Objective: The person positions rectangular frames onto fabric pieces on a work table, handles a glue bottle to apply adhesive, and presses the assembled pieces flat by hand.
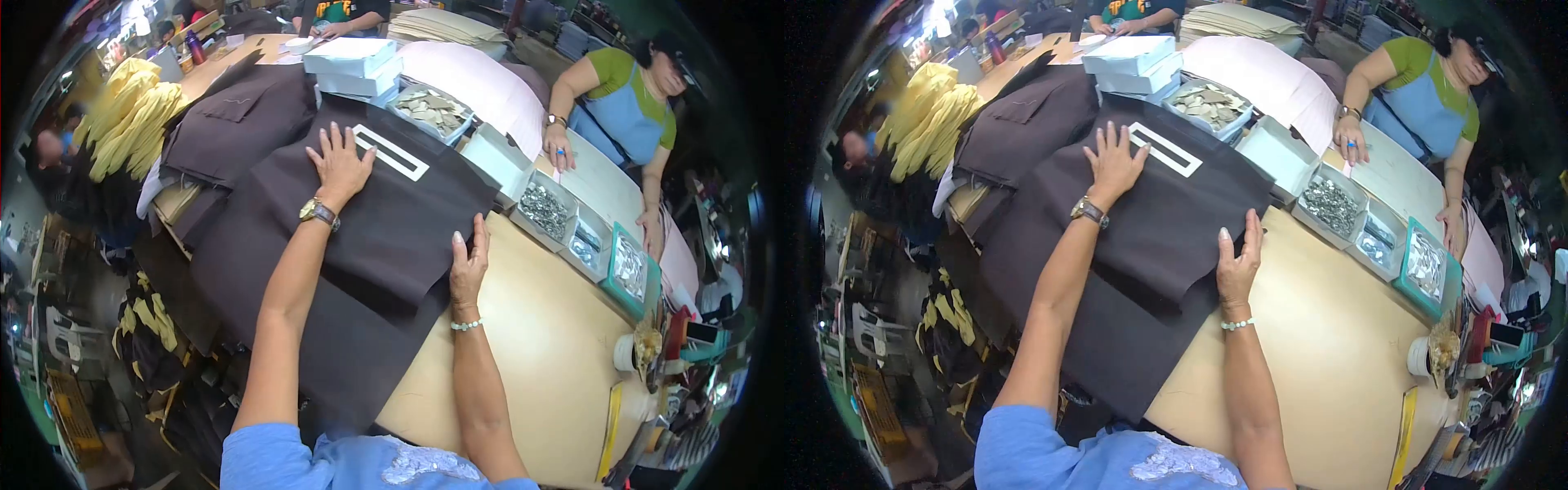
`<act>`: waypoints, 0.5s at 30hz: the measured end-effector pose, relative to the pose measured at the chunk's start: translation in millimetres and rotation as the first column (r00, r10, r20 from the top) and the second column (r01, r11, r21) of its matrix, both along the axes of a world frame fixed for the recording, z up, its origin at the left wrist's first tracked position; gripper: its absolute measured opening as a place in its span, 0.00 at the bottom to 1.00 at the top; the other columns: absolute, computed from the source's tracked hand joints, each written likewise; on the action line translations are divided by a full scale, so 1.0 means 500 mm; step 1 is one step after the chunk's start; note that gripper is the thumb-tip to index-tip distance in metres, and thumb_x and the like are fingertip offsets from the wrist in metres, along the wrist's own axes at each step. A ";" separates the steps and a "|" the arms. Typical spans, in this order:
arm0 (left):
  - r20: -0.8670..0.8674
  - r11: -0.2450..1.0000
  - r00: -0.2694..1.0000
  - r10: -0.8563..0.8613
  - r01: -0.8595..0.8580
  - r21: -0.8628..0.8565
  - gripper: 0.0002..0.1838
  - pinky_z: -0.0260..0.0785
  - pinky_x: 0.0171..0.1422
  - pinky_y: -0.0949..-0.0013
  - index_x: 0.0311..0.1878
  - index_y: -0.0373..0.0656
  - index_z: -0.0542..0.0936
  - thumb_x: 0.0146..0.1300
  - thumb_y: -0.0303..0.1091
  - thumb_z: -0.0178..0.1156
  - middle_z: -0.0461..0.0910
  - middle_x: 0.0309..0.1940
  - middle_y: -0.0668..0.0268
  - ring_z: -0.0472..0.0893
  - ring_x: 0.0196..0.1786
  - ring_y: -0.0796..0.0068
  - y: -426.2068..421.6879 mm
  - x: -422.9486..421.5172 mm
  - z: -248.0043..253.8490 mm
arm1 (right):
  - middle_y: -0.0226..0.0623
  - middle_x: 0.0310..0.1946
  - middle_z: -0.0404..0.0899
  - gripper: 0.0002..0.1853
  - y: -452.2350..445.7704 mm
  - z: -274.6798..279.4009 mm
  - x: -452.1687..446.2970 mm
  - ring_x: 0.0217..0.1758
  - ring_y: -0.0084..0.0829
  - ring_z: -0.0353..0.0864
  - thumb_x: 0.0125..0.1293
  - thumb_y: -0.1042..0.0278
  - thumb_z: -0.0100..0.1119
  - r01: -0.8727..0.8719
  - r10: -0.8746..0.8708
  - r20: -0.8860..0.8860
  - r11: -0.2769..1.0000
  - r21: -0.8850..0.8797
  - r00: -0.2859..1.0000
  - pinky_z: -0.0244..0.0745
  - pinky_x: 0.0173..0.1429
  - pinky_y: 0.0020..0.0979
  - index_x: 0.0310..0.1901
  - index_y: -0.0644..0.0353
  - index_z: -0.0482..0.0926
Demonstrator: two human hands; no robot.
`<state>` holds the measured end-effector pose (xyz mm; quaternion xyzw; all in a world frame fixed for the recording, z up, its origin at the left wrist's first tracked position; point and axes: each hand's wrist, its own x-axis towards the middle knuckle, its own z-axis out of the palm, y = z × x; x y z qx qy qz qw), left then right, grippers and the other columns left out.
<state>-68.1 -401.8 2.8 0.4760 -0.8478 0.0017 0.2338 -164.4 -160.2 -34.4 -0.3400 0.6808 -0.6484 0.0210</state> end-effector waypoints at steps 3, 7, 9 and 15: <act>-0.019 0.992 0.994 -0.108 0.107 -0.072 0.36 0.38 0.68 0.31 0.68 0.41 0.61 0.64 0.57 0.48 0.52 0.70 0.47 0.49 0.73 0.45 0.010 -0.014 0.022 | 0.51 0.64 0.62 0.28 0.000 -0.001 -0.003 0.70 0.43 0.58 0.64 0.67 0.53 -0.011 0.011 0.043 1.000 -0.001 0.999 0.48 0.73 0.35 0.64 0.68 0.63; -0.003 0.953 0.955 -0.295 0.294 -0.068 0.35 0.39 0.69 0.33 0.68 0.46 0.62 0.64 0.58 0.48 0.52 0.70 0.49 0.49 0.73 0.45 0.053 -0.041 0.035 | 0.51 0.64 0.63 0.27 0.002 0.001 -0.002 0.69 0.44 0.59 0.64 0.68 0.51 -0.004 0.005 0.062 1.000 -0.013 0.998 0.49 0.73 0.35 0.64 0.68 0.63; 0.119 0.954 0.949 -0.292 0.297 -0.032 0.33 0.40 0.69 0.34 0.68 0.52 0.63 0.64 0.59 0.47 0.55 0.70 0.52 0.50 0.73 0.47 0.065 -0.048 0.008 | 0.51 0.64 0.63 0.26 0.003 0.004 0.001 0.69 0.43 0.60 0.64 0.69 0.50 0.012 -0.010 0.092 1.000 -0.017 0.996 0.50 0.72 0.35 0.63 0.69 0.64; 0.140 0.962 0.961 -0.238 0.253 -0.104 0.27 0.46 0.68 0.40 0.62 0.53 0.72 0.62 0.54 0.51 0.66 0.65 0.62 0.60 0.70 0.59 0.113 -0.022 0.019 | 0.50 0.51 0.75 0.19 0.001 -0.018 -0.010 0.58 0.46 0.72 0.60 0.75 0.48 0.257 -0.258 0.005 0.959 -0.123 0.966 0.63 0.65 0.39 0.53 0.69 0.73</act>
